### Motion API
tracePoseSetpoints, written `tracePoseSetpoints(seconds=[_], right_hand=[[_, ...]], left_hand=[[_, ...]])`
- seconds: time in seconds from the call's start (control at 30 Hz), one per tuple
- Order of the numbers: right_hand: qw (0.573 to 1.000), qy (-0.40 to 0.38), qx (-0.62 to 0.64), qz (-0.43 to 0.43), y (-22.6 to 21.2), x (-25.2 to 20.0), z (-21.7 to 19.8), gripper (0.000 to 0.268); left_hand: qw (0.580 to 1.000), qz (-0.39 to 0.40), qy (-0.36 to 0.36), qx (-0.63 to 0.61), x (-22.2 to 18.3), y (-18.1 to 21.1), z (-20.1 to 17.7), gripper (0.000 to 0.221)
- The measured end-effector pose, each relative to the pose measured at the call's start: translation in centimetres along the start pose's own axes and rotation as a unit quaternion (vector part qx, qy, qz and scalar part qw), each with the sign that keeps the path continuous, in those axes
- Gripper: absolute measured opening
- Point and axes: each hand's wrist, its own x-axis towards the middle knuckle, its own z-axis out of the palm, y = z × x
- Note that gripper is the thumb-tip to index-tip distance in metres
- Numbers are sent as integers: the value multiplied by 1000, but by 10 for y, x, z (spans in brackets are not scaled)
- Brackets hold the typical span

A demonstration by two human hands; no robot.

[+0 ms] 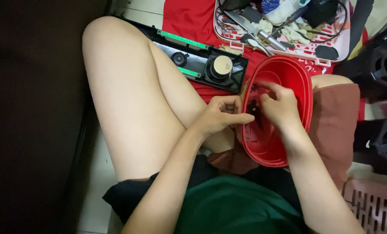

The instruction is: The person sits on the floor and unscrews small screws from a black appliance base, collecting the screws and a small dark part in a red bowl. They then manipulate a round component on the base and use a yellow-handled screwdriver on it near the end.

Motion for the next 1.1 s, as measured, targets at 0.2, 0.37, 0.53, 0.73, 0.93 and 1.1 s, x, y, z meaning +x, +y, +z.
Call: tracePoseSetpoints(seconds=[0.2,0.37,0.53,0.73,0.93,1.1], right_hand=[[999,24,-10,23,-12,-32,-10,15],[996,21,84,-14,-26,-52,-23,20],[980,-10,187,-73,-36,-61,-47,23],[934,-65,352,3,-38,-70,-93,23],[743,-42,667,44,4,-59,-113,11],[536,-109,835,57,60,-34,-109,29]], left_hand=[[1000,1,0,0,5,-10,-3,22],[1000,0,-4,-1,4,-5,-1,22],[1000,-7,5,11,1,-1,-2,20],[998,10,-55,-23,-4,6,-2,19],[999,0,-39,-2,-4,5,-1,19],[1000,-16,-23,7,-3,10,4,15]])
